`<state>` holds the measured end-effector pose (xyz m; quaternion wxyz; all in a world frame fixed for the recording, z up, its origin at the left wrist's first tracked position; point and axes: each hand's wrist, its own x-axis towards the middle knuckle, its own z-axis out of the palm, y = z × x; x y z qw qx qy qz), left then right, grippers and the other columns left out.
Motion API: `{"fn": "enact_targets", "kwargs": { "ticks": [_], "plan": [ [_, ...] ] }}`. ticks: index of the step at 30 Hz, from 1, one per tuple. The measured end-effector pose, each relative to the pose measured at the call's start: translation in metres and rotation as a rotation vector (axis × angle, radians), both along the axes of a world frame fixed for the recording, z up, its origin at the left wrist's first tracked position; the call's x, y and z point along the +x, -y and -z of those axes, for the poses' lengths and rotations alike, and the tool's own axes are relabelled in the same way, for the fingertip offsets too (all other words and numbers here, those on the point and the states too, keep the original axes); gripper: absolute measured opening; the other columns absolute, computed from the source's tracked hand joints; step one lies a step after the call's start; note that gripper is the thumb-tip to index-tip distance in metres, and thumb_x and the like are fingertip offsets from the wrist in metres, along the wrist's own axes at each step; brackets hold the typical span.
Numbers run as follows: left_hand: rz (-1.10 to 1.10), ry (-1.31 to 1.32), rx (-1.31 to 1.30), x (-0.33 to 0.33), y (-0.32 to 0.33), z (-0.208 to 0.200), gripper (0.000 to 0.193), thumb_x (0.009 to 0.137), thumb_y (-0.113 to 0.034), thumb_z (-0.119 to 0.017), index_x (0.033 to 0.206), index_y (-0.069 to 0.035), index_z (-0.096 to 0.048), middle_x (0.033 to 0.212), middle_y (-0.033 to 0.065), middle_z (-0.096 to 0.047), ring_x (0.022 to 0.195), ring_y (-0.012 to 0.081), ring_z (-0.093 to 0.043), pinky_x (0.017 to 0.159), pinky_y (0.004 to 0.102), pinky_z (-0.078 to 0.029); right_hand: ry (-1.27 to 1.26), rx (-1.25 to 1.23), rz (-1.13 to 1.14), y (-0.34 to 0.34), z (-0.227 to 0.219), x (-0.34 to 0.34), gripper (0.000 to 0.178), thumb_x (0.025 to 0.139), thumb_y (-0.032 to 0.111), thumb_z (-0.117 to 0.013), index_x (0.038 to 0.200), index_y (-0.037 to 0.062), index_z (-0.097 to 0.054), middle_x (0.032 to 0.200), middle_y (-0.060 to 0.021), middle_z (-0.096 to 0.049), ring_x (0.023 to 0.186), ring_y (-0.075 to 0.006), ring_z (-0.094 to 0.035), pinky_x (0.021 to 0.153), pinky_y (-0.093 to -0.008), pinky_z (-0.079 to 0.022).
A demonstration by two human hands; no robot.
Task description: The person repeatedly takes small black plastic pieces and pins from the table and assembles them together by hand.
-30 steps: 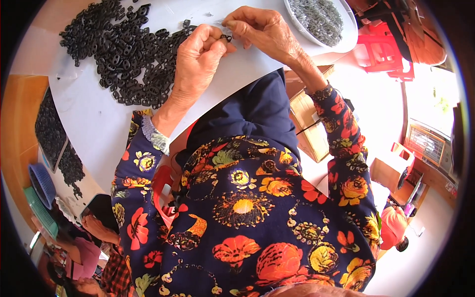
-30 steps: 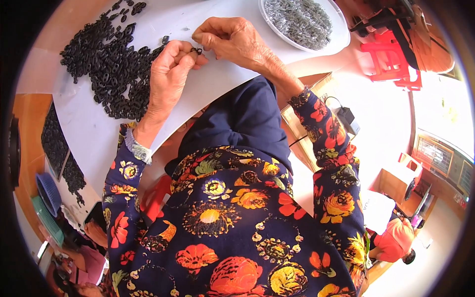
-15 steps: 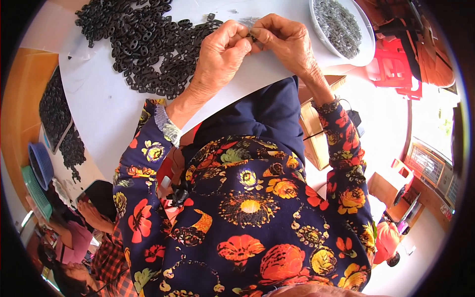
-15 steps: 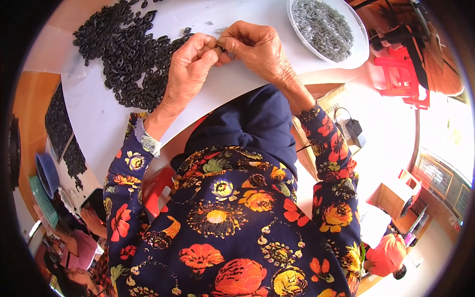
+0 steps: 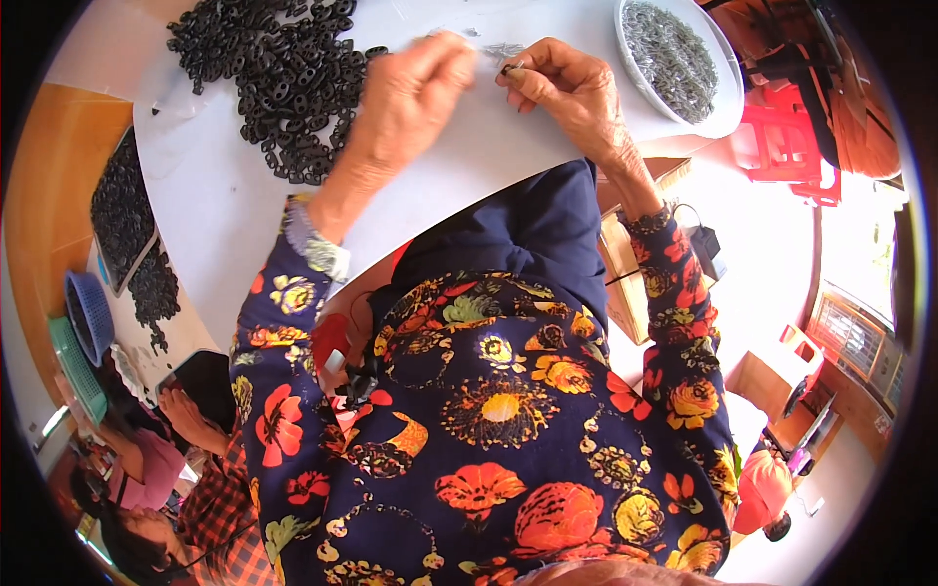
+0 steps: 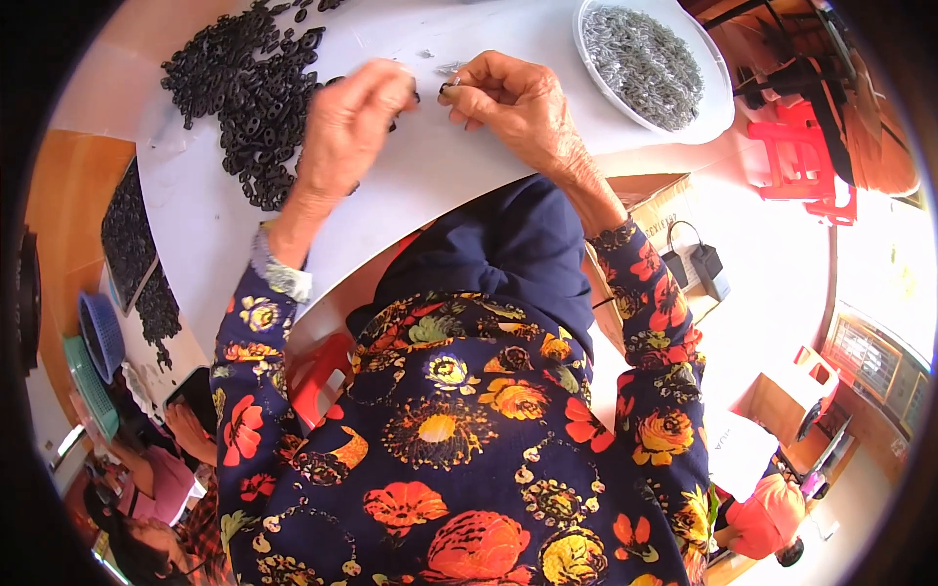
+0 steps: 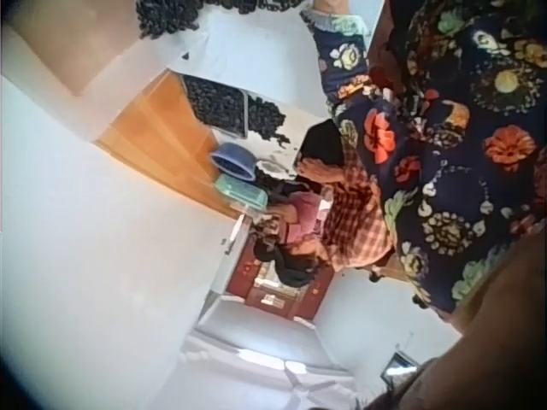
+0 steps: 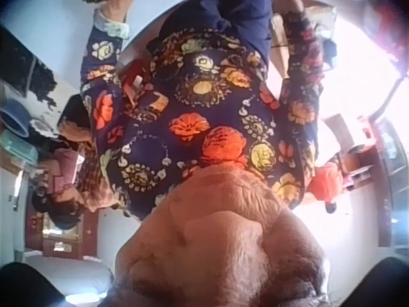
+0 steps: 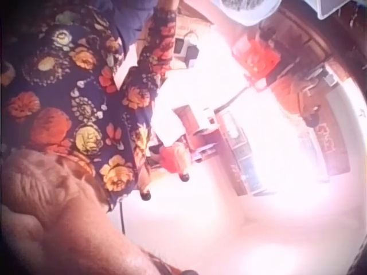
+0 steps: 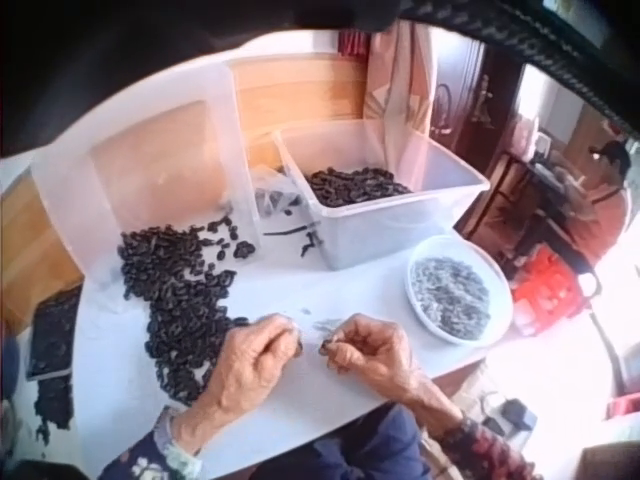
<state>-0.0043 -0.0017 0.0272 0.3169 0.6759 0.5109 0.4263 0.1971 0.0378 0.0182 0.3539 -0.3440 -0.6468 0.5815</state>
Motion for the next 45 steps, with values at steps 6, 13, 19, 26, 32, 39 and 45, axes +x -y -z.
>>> {"fn": "enact_targets", "kwargs": {
  "ticks": [6,13,19,26,32,39,45],
  "plan": [
    [0.047,-0.671,0.334,-0.085,-0.033,-0.001,0.018,0.083,-0.004,-0.059,0.1,-0.003,-0.06,0.086,0.0096,-0.054,0.088,0.0276,-0.05,0.084,0.0359,-0.042,-0.093,-0.048,0.082,0.001,0.001,-0.003,0.013,0.084,0.008,-0.068,0.092,-0.002,-0.063,0.074,0.0008,-0.061,0.066,-0.0044,-0.054,0.061,-0.0202,-0.048],
    [0.138,-0.719,0.262,-0.081,-0.038,0.002,0.019,0.08,-0.004,-0.062,0.098,-0.002,-0.058,0.085,0.009,-0.047,0.089,0.0268,-0.046,0.082,0.0361,-0.041,-0.008,-0.014,0.1,0.004,0.005,-0.002,0.015,0.083,0.01,-0.07,0.093,-0.0001,-0.066,0.073,0.0024,-0.061,0.064,-0.0031,-0.052,0.06,-0.0184,-0.046],
    [0.13,-0.684,0.254,-0.076,-0.038,0.003,0.01,0.079,-0.006,-0.059,0.084,-0.002,-0.052,0.084,0.0108,-0.046,0.09,0.03,-0.044,0.082,0.0394,-0.042,-0.011,0.012,0.105,0.008,0.002,-0.002,0.011,0.084,0.007,-0.068,0.093,0.0008,-0.067,0.078,0.0028,-0.063,0.072,-0.0038,-0.057,0.069,-0.0188,-0.048],
    [0.14,-0.085,-0.265,-0.032,-0.026,-0.017,0.013,0.089,-0.015,-0.049,0.085,-0.004,-0.056,0.077,0.0011,-0.054,0.074,0.0091,-0.049,0.072,0.0245,-0.04,-0.144,-0.025,0.101,0.006,0.0,0.001,0.015,0.085,0.004,-0.064,0.098,-0.0023,-0.067,0.08,0.0002,-0.064,0.074,-0.0051,-0.059,0.074,-0.0197,-0.05],
    [0.211,0.371,-0.467,0.008,-0.027,-0.013,0.021,0.088,-0.017,-0.047,0.078,-0.002,-0.056,0.068,0.0022,-0.058,0.067,0.009,-0.05,0.065,0.0232,-0.042,-0.164,-0.018,0.115,0.005,-0.001,0.0,0.018,0.085,0.004,-0.061,0.102,-0.0026,-0.064,0.083,-0.0017,-0.064,0.077,-0.0055,-0.058,0.075,-0.0222,-0.05],
    [0.193,-0.027,-0.244,0.01,-0.029,-0.03,0.017,0.087,-0.015,-0.047,0.075,-0.002,-0.049,0.066,-0.0004,-0.052,0.06,0.0086,-0.043,0.058,0.025,-0.039,-0.261,0.005,0.121,0.006,0.002,-0.003,0.024,0.087,0.001,-0.061,0.111,0.0008,-0.058,0.09,0.0,-0.061,0.077,-0.0055,-0.055,0.074,-0.0209,-0.048],
    [0.224,-0.211,-0.113,0.012,-0.034,-0.034,0.017,0.087,-0.014,-0.048,0.077,-0.002,-0.042,0.063,0.0019,-0.043,0.059,0.0128,-0.039,0.057,0.0284,-0.04,-0.245,0.046,0.136,0.006,0.003,-0.003,0.029,0.086,0.002,-0.058,0.114,-0.0009,-0.057,0.086,-0.0006,-0.063,0.081,-0.0047,-0.059,0.076,-0.021,-0.049]
  ]
}}
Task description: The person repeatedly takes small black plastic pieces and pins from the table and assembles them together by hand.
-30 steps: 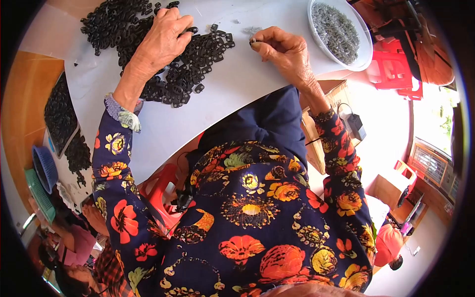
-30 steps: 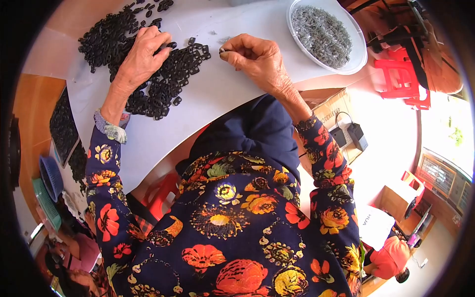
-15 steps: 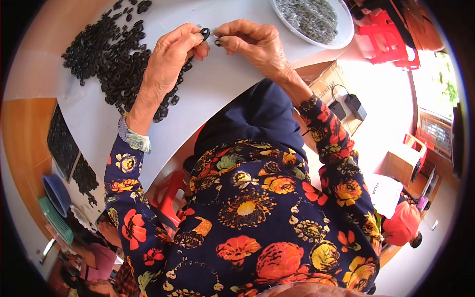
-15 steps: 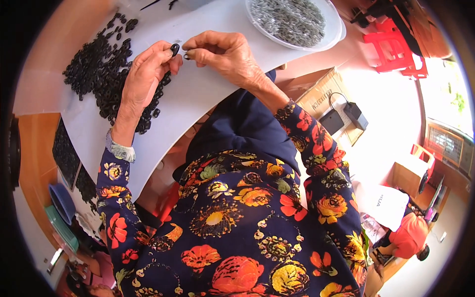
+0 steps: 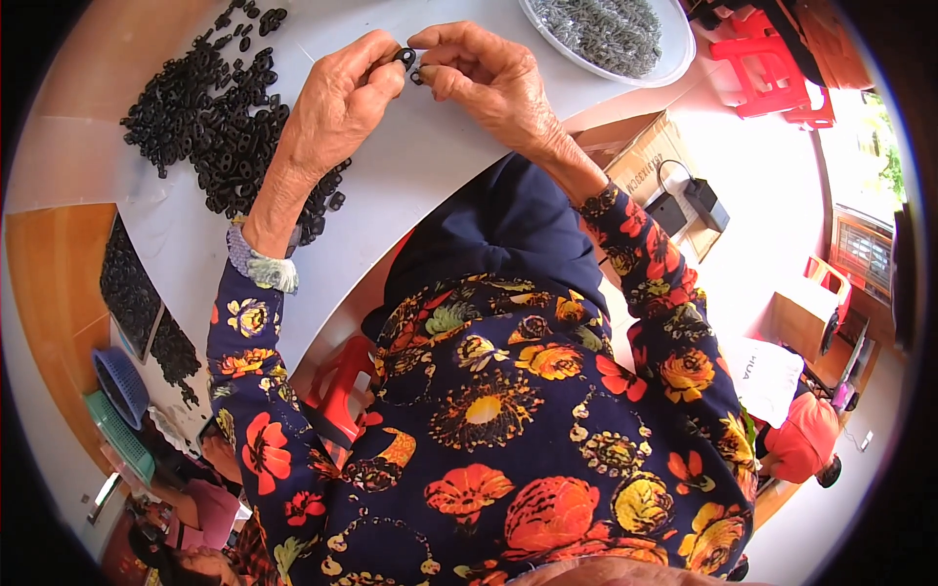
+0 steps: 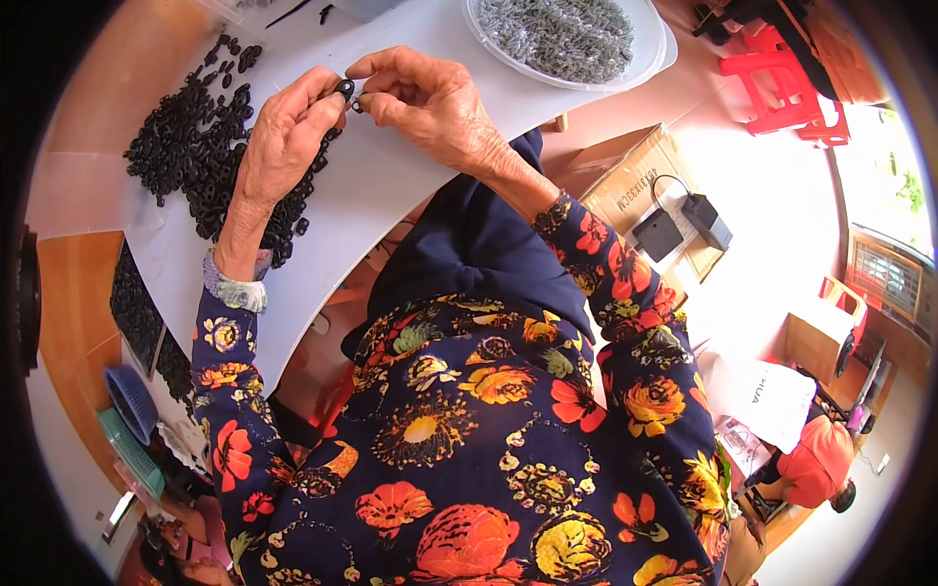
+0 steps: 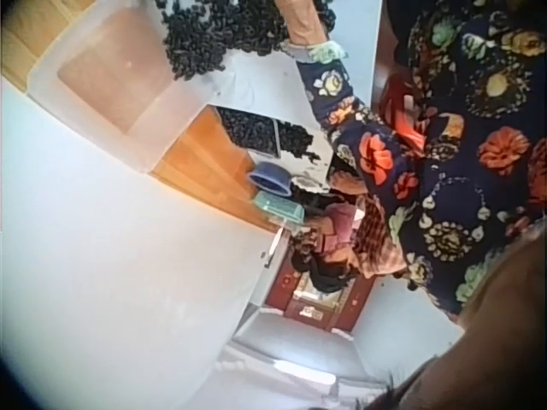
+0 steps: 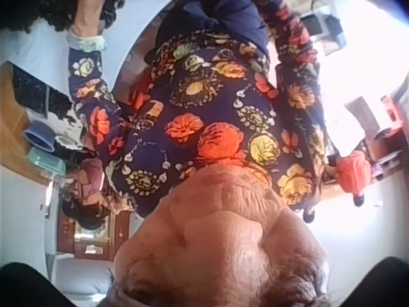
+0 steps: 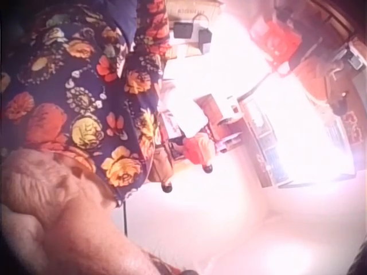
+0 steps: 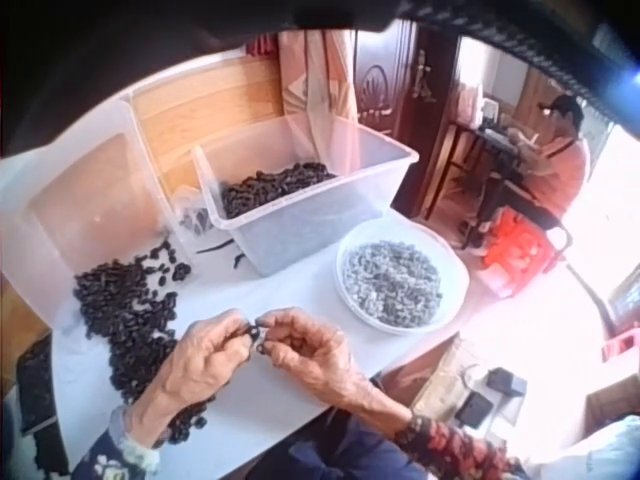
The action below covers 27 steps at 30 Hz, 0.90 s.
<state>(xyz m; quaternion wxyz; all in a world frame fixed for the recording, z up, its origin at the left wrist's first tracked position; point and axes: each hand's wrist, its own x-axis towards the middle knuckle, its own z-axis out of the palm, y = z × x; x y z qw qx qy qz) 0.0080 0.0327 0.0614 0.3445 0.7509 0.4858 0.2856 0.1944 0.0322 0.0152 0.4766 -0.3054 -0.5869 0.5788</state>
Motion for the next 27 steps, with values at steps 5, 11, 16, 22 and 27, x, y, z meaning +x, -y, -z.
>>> {"fn": "enact_targets", "kwargs": {
  "ticks": [5,11,16,22,27],
  "plan": [
    [0.07,0.085,-0.066,-0.002,-0.003,0.003,0.021,0.089,-0.017,-0.047,0.076,-0.002,-0.042,0.063,0.0038,-0.044,0.06,0.0142,-0.042,0.059,0.0296,-0.041,-0.017,0.012,0.002,0.002,-0.007,-0.002,0.028,0.085,0.002,-0.057,0.114,-0.001,-0.058,0.085,-0.0006,-0.064,0.081,-0.005,-0.06,0.076,-0.0214,-0.049],
    [0.066,0.149,-0.14,0.003,0.001,0.006,0.027,0.092,-0.023,-0.044,0.078,-0.001,-0.047,0.064,0.0039,-0.05,0.062,0.0122,-0.045,0.06,0.0285,-0.041,0.017,0.022,0.013,0.002,-0.007,-0.002,0.028,0.086,0.002,-0.057,0.114,-0.0017,-0.057,0.083,-0.0022,-0.064,0.08,-0.0065,-0.061,0.077,-0.0221,-0.05],
    [-0.104,0.289,-0.099,0.015,0.016,0.018,0.027,0.094,-0.024,-0.043,0.082,-0.001,-0.05,0.062,0.0033,-0.05,0.06,0.0101,-0.044,0.057,0.0276,-0.04,0.012,0.047,0.026,0.005,-0.008,-0.005,0.029,0.085,0.002,-0.058,0.115,-0.0025,-0.057,0.084,-0.0026,-0.064,0.079,-0.0073,-0.061,0.076,-0.0223,-0.049],
    [-0.25,0.285,0.013,0.021,0.023,0.026,0.023,0.095,-0.019,-0.043,0.082,-0.001,-0.049,0.061,0.0037,-0.049,0.057,0.0095,-0.043,0.053,0.0273,-0.039,-0.021,0.014,0.062,0.004,-0.002,-0.006,0.029,0.084,0.001,-0.059,0.113,-0.0015,-0.059,0.085,-0.002,-0.064,0.08,-0.0064,-0.061,0.077,-0.022,-0.049],
    [-0.235,0.306,0.093,0.022,0.025,0.03,0.023,0.097,-0.02,-0.044,0.083,-0.001,-0.048,0.061,0.0031,-0.048,0.058,0.0091,-0.043,0.053,0.0259,-0.039,-0.005,0.049,0.036,0.002,0.0,-0.005,0.027,0.088,0.001,-0.058,0.115,0.0009,-0.059,0.088,-0.0023,-0.063,0.075,-0.0067,-0.057,0.072,-0.0204,-0.049]
  ]
}}
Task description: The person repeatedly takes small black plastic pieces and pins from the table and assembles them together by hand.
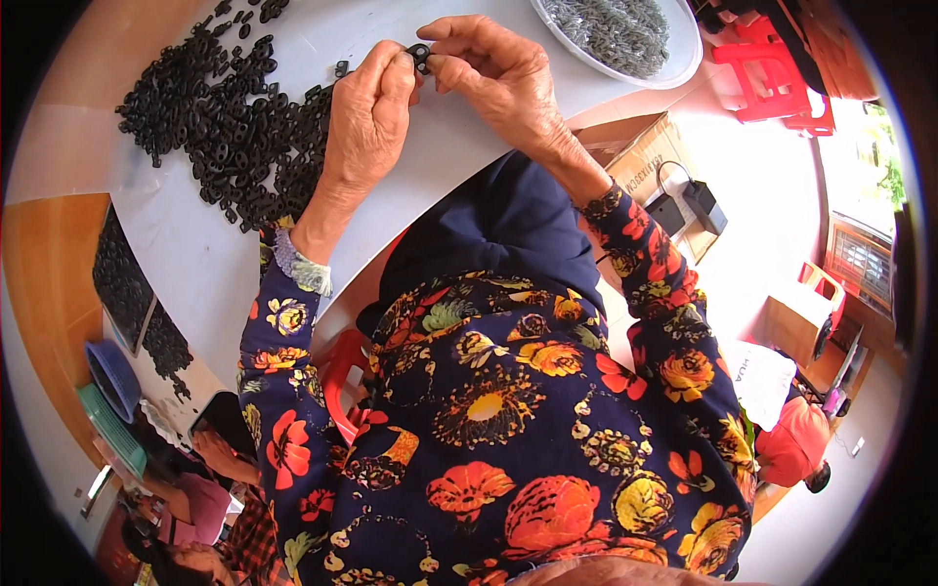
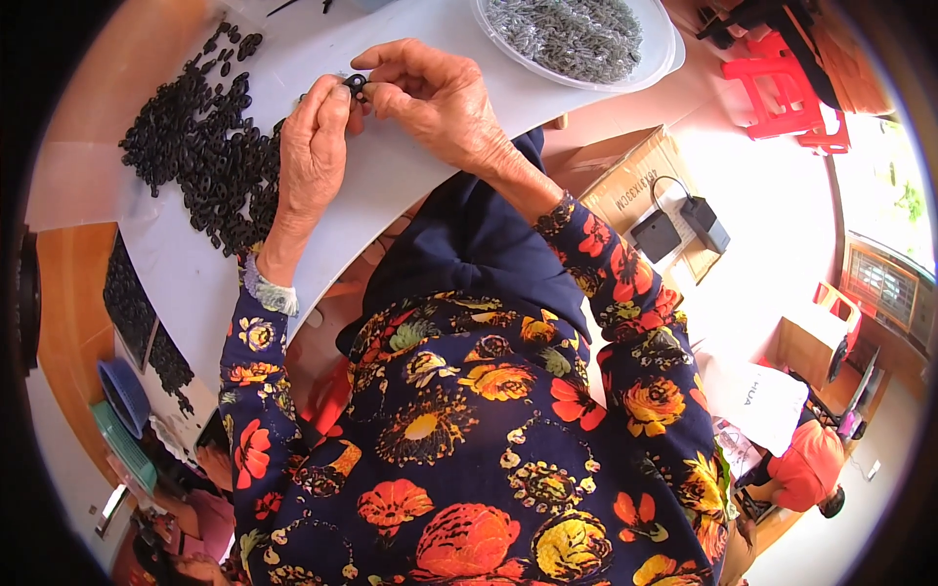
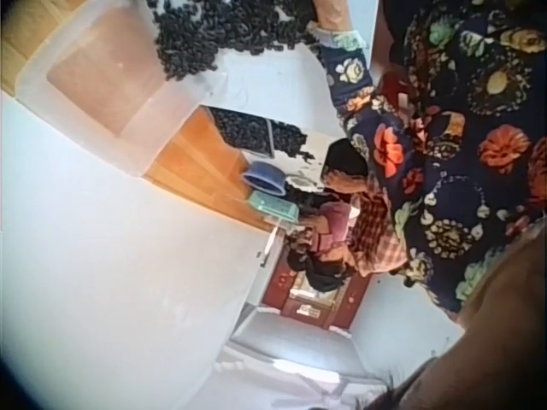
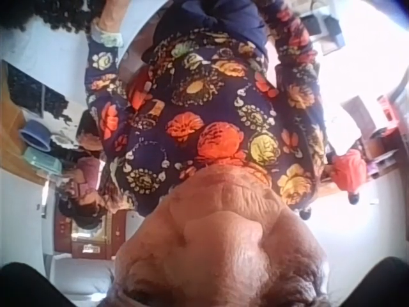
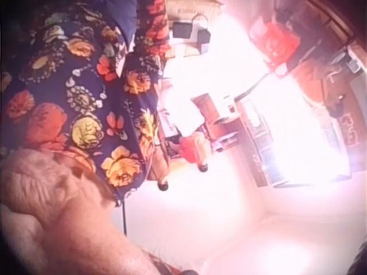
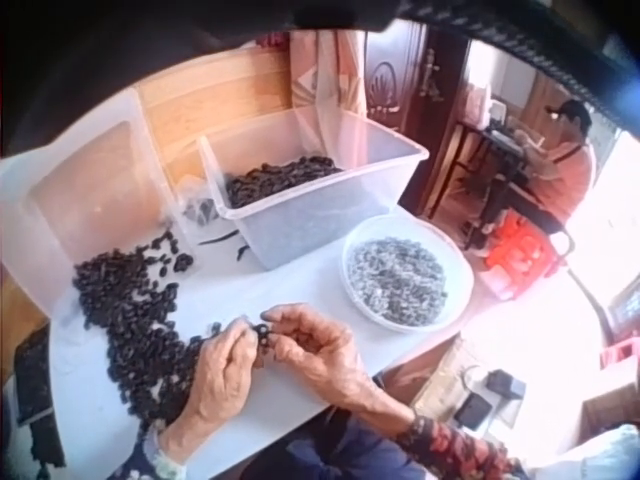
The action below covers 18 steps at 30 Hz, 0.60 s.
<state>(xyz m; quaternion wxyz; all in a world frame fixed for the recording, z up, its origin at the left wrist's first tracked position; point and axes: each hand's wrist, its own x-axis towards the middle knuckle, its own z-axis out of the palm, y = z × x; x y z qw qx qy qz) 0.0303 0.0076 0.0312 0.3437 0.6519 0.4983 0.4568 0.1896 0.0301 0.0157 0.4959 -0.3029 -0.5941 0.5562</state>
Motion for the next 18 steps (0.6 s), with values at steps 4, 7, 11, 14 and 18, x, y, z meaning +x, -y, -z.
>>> {"fn": "enact_targets", "kwargs": {
  "ticks": [4,7,11,14,18],
  "plan": [
    [0.021,0.014,-0.067,-0.001,0.0,-0.004,0.024,0.098,-0.021,-0.044,0.083,-0.002,-0.049,0.062,0.002,-0.05,0.058,0.008,-0.043,0.053,0.0251,-0.039,-0.018,-0.009,-0.012,0.0,-0.001,-0.001,0.026,0.088,0.001,-0.058,0.115,0.001,-0.059,0.087,-0.0022,-0.063,0.075,-0.0068,-0.058,0.073,-0.0205,-0.05],
    [0.022,0.029,-0.058,0.0,0.0,-0.003,0.025,0.098,-0.022,-0.044,0.083,-0.002,-0.05,0.062,0.0012,-0.05,0.058,0.0071,-0.044,0.053,0.0247,-0.039,0.021,-0.031,0.016,0.001,-0.004,-0.002,0.026,0.088,0.001,-0.058,0.115,0.0009,-0.059,0.087,-0.0021,-0.063,0.076,-0.0069,-0.059,0.073,-0.0208,-0.05],
    [-0.011,0.05,-0.064,0.003,0.0,0.0,0.031,0.097,-0.027,-0.044,0.081,-0.002,-0.053,0.061,-0.0001,-0.049,0.057,0.0086,-0.04,0.054,0.0263,-0.035,0.01,-0.009,0.019,0.0,-0.001,-0.002,0.026,0.088,0.001,-0.057,0.115,0.0008,-0.059,0.087,-0.002,-0.063,0.076,-0.007,-0.059,0.072,-0.021,-0.05],
    [0.019,0.057,-0.049,0.002,-0.001,0.006,0.031,0.097,-0.026,-0.043,0.081,-0.002,-0.053,0.061,0.0003,-0.049,0.057,0.0089,-0.041,0.054,0.0265,-0.036,0.046,0.0,0.053,0.001,-0.002,-0.002,0.026,0.088,0.0,-0.056,0.115,0.0007,-0.059,0.086,-0.0021,-0.063,0.075,-0.007,-0.059,0.072,-0.0209,-0.05],
    [0.044,0.028,-0.064,-0.001,-0.003,0.002,0.022,0.095,-0.019,-0.044,0.083,-0.001,-0.05,0.061,0.0016,-0.048,0.057,0.0086,-0.043,0.052,0.0253,-0.039,0.034,-0.004,0.019,0.0,-0.002,0.0,0.026,0.089,0.001,-0.056,0.115,0.0007,-0.059,0.085,-0.0022,-0.063,0.075,-0.0071,-0.059,0.071,-0.0208,-0.05]
  ]
}}
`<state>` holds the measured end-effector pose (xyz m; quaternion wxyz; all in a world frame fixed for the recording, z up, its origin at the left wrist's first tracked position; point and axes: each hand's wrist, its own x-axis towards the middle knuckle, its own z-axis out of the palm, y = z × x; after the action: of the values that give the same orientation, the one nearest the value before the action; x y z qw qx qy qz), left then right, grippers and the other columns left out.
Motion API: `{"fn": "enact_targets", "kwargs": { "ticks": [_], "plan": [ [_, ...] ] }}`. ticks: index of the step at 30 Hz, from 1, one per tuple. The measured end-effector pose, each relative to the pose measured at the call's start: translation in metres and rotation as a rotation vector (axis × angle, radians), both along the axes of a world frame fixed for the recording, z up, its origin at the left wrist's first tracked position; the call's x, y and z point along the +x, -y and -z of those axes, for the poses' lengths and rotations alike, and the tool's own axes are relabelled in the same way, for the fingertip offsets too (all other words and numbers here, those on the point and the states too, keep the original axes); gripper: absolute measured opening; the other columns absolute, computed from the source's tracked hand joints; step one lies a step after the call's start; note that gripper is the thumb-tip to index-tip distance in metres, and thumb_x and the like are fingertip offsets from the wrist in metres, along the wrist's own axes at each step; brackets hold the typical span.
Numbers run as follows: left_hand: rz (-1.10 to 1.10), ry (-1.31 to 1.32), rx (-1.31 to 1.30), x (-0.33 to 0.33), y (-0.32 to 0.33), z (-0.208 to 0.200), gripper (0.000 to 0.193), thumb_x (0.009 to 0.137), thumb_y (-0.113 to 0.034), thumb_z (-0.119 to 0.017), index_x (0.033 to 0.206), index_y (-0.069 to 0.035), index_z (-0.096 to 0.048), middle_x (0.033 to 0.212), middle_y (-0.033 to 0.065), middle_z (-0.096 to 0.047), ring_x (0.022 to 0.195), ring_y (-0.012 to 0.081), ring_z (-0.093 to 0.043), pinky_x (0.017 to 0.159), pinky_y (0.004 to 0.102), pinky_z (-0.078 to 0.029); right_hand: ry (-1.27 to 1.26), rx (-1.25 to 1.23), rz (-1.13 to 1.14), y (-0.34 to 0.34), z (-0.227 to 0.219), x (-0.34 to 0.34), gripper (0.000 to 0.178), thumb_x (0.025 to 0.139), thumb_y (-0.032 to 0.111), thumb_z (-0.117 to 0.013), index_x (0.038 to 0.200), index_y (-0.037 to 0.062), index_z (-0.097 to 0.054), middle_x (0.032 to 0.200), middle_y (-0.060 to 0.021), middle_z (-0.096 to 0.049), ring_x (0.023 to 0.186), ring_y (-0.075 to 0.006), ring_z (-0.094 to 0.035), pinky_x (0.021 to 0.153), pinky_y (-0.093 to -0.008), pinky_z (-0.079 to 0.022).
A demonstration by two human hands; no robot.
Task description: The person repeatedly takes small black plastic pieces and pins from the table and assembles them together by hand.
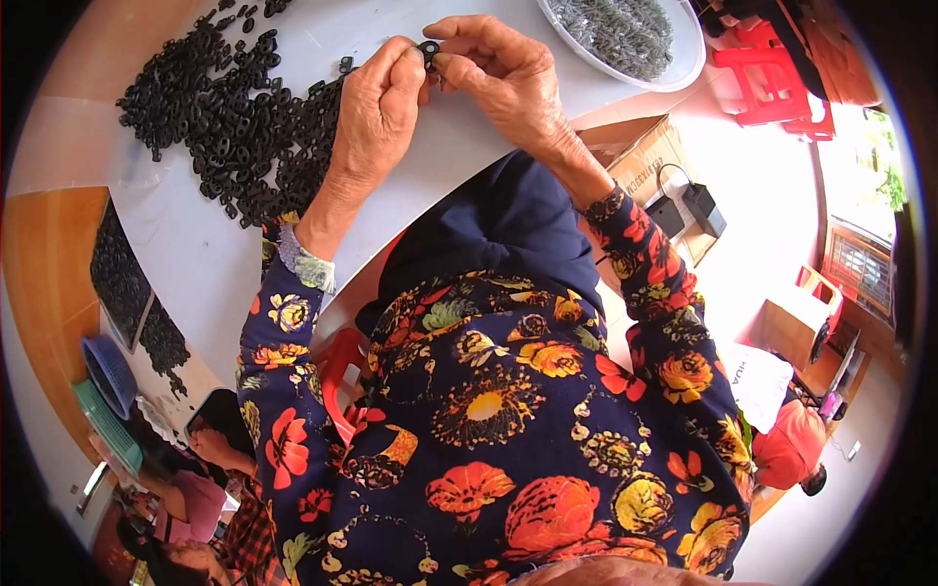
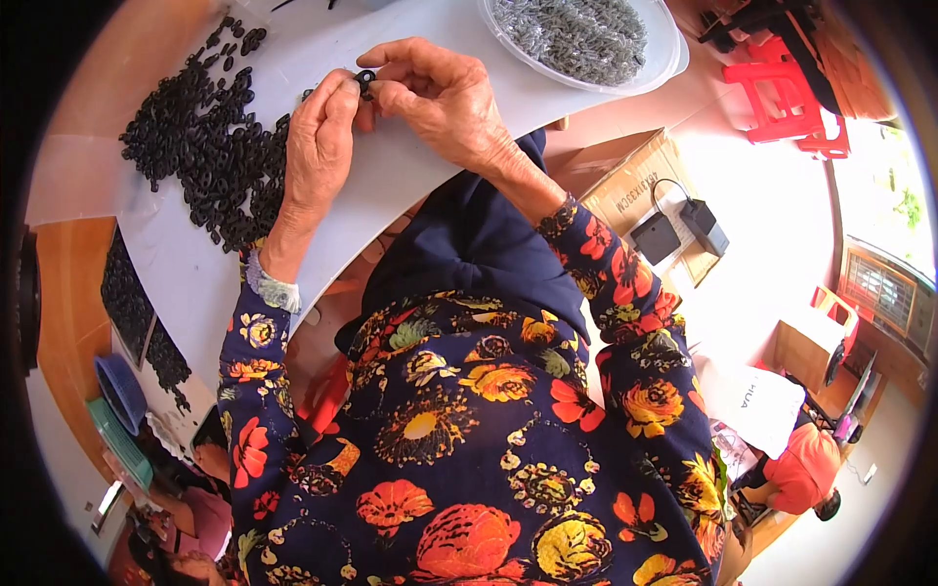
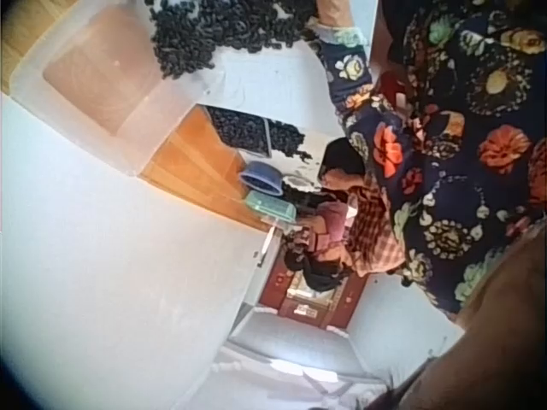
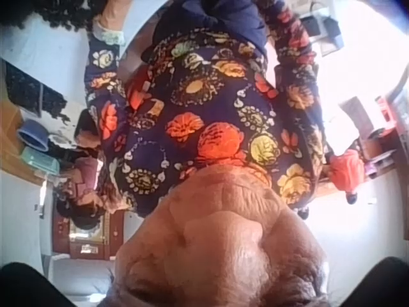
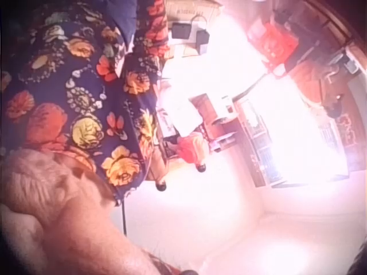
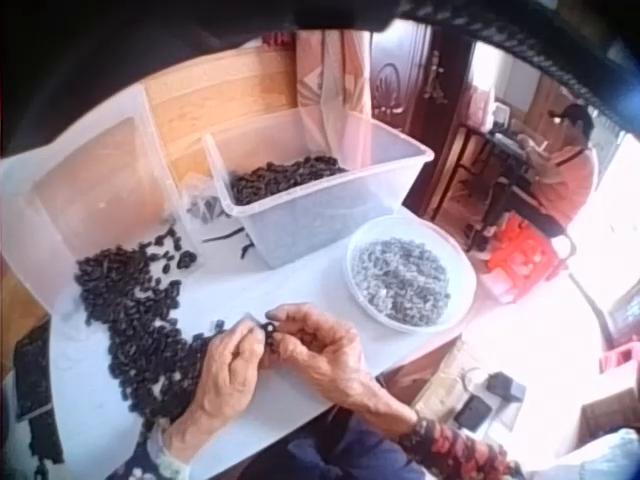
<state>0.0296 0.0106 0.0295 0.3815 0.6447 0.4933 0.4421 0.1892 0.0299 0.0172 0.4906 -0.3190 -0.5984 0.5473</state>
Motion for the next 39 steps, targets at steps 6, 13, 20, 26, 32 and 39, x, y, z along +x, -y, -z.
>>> {"fn": "enact_targets", "kwargs": {
  "ticks": [6,13,20,26,32,39],
  "plan": [
    [-0.013,0.005,-0.032,-0.002,-0.002,-0.004,0.023,0.093,-0.019,-0.043,0.081,-0.001,-0.047,0.06,0.0038,-0.044,0.057,0.0094,-0.04,0.053,0.0265,-0.038,0.008,-0.017,-0.012,0.0,-0.002,-0.002,0.025,0.088,0.003,-0.059,0.113,-0.0013,-0.059,0.083,-0.0028,-0.063,0.074,-0.0071,-0.059,0.071,-0.0216,-0.05],
    [0.005,0.019,-0.063,-0.011,-0.009,-0.002,0.023,0.09,-0.019,-0.044,0.076,-0.002,-0.044,0.06,0.0042,-0.042,0.058,0.0104,-0.038,0.054,0.0276,-0.038,-0.031,-0.042,-0.038,0.002,0.003,-0.008,0.033,0.081,0.008,-0.071,0.111,-0.0026,-0.06,0.077,-0.0015,-0.061,0.074,-0.007,-0.059,0.072,-0.0219,-0.051],
    [0.098,-0.007,-0.127,-0.016,-0.01,-0.004,0.023,0.09,-0.02,-0.043,0.079,0.0,-0.044,0.06,0.0046,-0.042,0.059,0.0109,-0.039,0.056,0.029,-0.039,0.113,0.032,0.007,0.0,0.006,-0.007,0.03,0.076,0.008,-0.075,0.103,0.0001,-0.063,0.074,0.0,-0.06,0.071,-0.006,-0.058,0.066,-0.0224,-0.05],
    [0.055,-0.013,0.002,-0.012,-0.006,0.006,0.023,0.091,-0.021,-0.043,0.081,0.0,-0.045,0.061,0.0046,-0.04,0.059,0.0111,-0.037,0.056,0.0288,-0.038,0.28,0.262,0.115,0.001,0.0,-0.008,0.03,0.072,0.011,-0.077,0.096,0.0005,-0.063,0.069,-0.0051,-0.061,0.064,-0.0125,-0.059,0.062,-0.0264,-0.05],
    [0.056,-0.004,0.012,-0.01,-0.004,0.009,0.023,0.092,-0.021,-0.043,0.082,0.0,-0.046,0.062,0.0046,-0.038,0.06,0.0114,-0.035,0.055,0.0285,-0.037,0.333,0.319,0.133,0.001,0.0,-0.006,0.029,0.071,0.011,-0.077,0.093,0.0005,-0.062,0.07,-0.0067,-0.062,0.063,-0.0147,-0.06,0.061,-0.0278,-0.05],
    [0.082,0.015,-0.039,-0.009,-0.005,0.01,0.023,0.093,-0.021,-0.043,0.083,0.0,-0.047,0.063,0.0048,-0.039,0.061,0.0117,-0.037,0.057,0.0287,-0.038,0.329,0.306,0.113,0.001,0.0,-0.005,0.026,0.072,0.009,-0.075,0.092,0.0001,-0.061,0.07,-0.008,-0.062,0.063,-0.0153,-0.06,0.061,-0.0282,-0.05]
  ]
}}
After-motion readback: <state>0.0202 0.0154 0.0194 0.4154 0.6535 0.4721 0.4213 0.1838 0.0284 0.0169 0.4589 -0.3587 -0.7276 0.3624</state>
